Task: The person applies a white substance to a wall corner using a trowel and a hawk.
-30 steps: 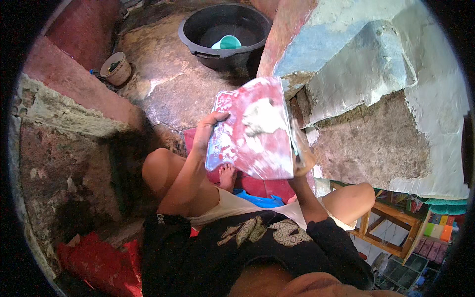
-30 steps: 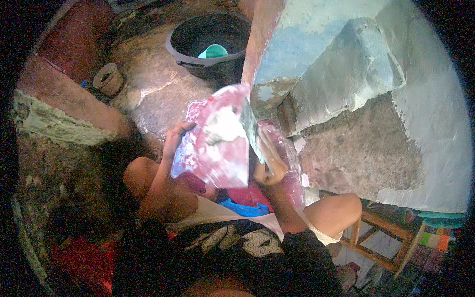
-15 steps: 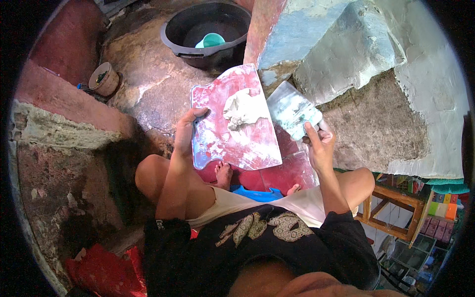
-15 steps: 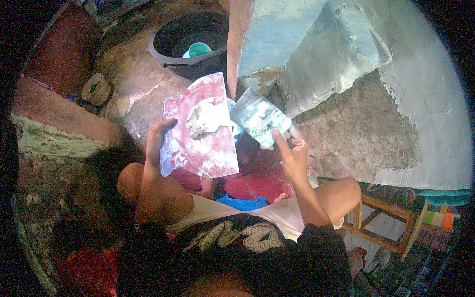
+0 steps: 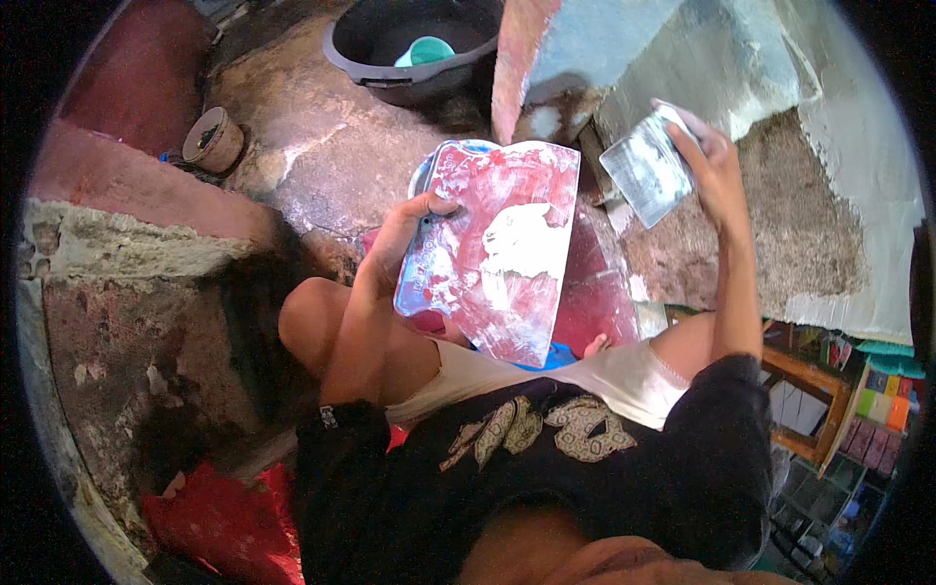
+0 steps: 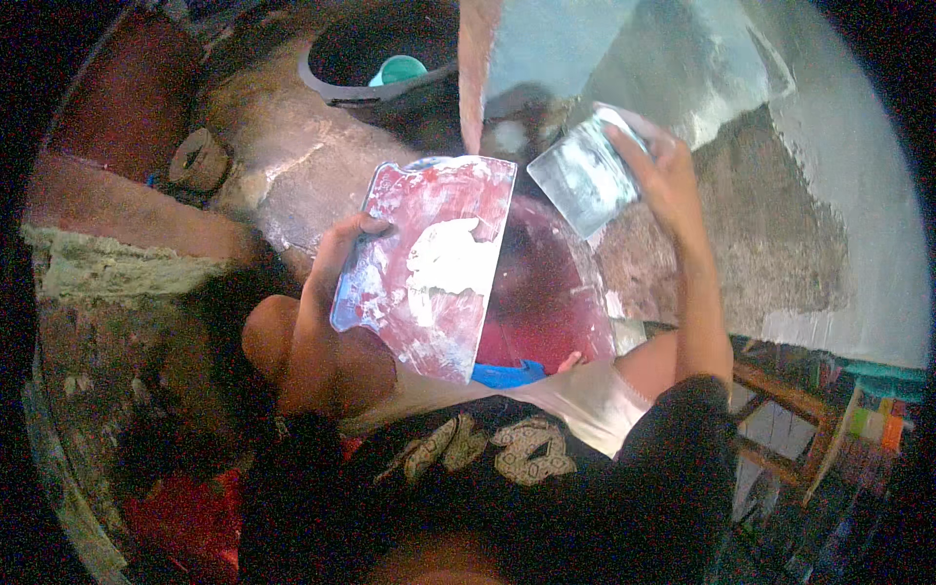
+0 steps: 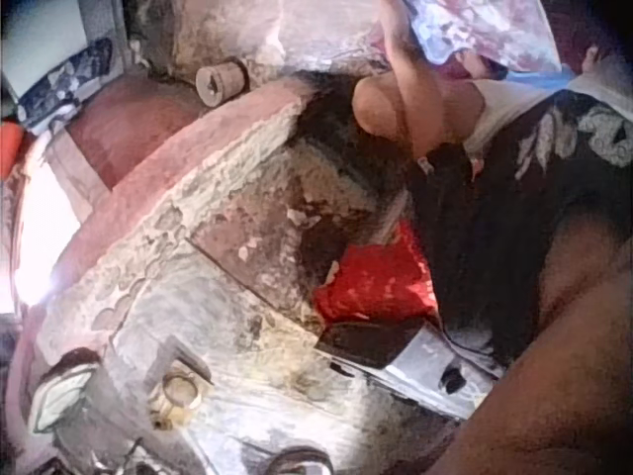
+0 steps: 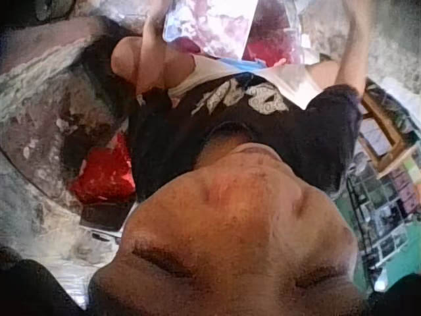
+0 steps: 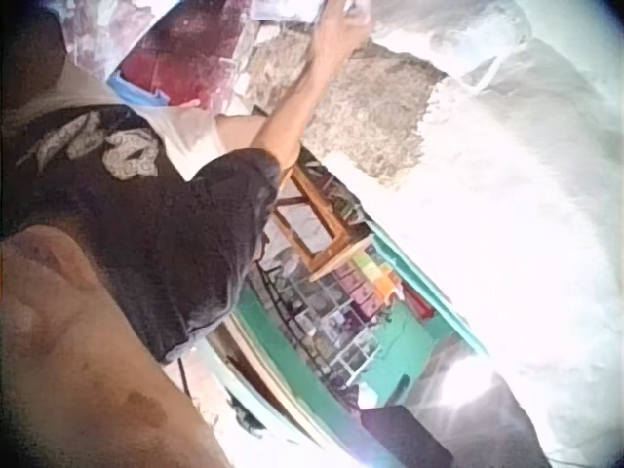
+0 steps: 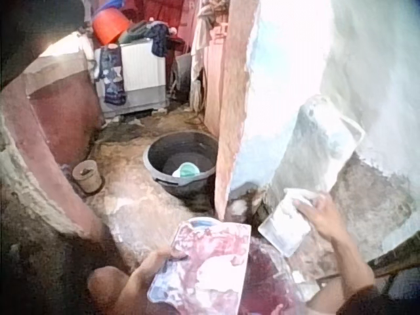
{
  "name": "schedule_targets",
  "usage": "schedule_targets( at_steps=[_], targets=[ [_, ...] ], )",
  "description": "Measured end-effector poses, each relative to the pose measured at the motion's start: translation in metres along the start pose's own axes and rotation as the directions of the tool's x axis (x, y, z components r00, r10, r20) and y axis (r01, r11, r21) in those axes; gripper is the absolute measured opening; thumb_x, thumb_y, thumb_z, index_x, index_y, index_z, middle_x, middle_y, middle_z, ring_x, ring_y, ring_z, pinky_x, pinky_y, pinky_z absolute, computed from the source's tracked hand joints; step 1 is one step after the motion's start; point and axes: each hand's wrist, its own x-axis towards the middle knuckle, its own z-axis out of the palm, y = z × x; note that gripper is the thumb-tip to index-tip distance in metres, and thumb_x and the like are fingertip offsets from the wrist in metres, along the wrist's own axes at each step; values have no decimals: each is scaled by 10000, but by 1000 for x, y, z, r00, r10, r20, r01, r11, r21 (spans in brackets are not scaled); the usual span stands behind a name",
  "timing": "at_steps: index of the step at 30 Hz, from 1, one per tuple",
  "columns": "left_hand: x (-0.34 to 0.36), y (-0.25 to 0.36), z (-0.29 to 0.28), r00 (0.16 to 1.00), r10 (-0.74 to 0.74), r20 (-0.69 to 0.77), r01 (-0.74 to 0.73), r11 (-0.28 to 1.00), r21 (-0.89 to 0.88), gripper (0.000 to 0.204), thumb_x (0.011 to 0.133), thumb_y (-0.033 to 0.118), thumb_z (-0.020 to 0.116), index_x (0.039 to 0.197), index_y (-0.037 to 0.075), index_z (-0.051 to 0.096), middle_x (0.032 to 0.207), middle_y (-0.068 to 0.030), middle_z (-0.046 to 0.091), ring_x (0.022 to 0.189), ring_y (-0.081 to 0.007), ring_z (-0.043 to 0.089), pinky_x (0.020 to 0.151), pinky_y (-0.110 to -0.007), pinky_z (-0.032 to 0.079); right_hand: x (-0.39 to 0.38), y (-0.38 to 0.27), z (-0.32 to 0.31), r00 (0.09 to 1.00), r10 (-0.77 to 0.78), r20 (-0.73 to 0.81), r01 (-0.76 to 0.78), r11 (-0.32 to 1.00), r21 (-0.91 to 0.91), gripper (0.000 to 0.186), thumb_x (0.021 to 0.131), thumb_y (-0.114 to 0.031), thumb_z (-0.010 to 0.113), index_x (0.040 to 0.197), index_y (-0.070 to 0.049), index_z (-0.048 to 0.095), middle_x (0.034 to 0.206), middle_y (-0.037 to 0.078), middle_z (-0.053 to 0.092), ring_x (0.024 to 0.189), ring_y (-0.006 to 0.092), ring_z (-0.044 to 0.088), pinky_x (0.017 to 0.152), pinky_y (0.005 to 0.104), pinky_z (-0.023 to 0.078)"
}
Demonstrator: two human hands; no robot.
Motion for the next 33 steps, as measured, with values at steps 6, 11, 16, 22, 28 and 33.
schedule_targets(
  at_steps=[6,11,16,22,28,33],
  targets=[
    [7,-3,4,992,-76,-100,81,995,50,274,680,125,525,886,-53,545,731,-150,601,577,-224,601,558,-323,522,15,4,12,970,29,241,0,993,-120,313,768,-205,612,1000,4,589,843,35,615,742,73,532,667,219,428],
    [25,-9,-18,988,-149,-43,150,989,2,291,711,91,508,969,-44,508,785,-155,609,622,-233,619,588,-335,538,10,17,21,942,35,335,12,991,-136,337,782,-225,605,1039,-10,574,826,21,606,701,61,519,621,210,425],
    [29,-7,-15,983,-127,-130,137,988,67,263,724,99,508,949,-36,517,760,-144,612,594,-230,616,564,-332,538,-4,25,33,933,49,355,-18,996,-92,295,760,-173,614,979,23,589,847,57,621,737,78,540,674,230,438],
    [38,-19,-19,991,-40,-130,53,994,100,262,745,142,493,955,-13,514,781,-127,603,622,-223,612,581,-334,533,-28,34,47,929,113,352,-108,994,-34,287,778,-146,603,1008,23,567,859,40,608,755,65,526,672,216,426],
    [41,-24,-14,990,60,-131,-44,991,124,260,766,169,456,947,-8,512,805,-113,589,675,-205,605,630,-330,524,-47,37,53,961,165,221,-205,964,172,246,791,-91,569,1010,16,539,851,44,605,762,63,532,675,203,424],
    [40,-23,-15,989,76,-125,-56,986,157,258,779,165,430,950,-10,512,816,-105,586,684,-203,605,648,-332,525,-49,8,45,999,-41,-36,45,993,112,239,788,-66,566,1010,16,526,879,54,595,802,90,547,713,211,427]
  ],
)
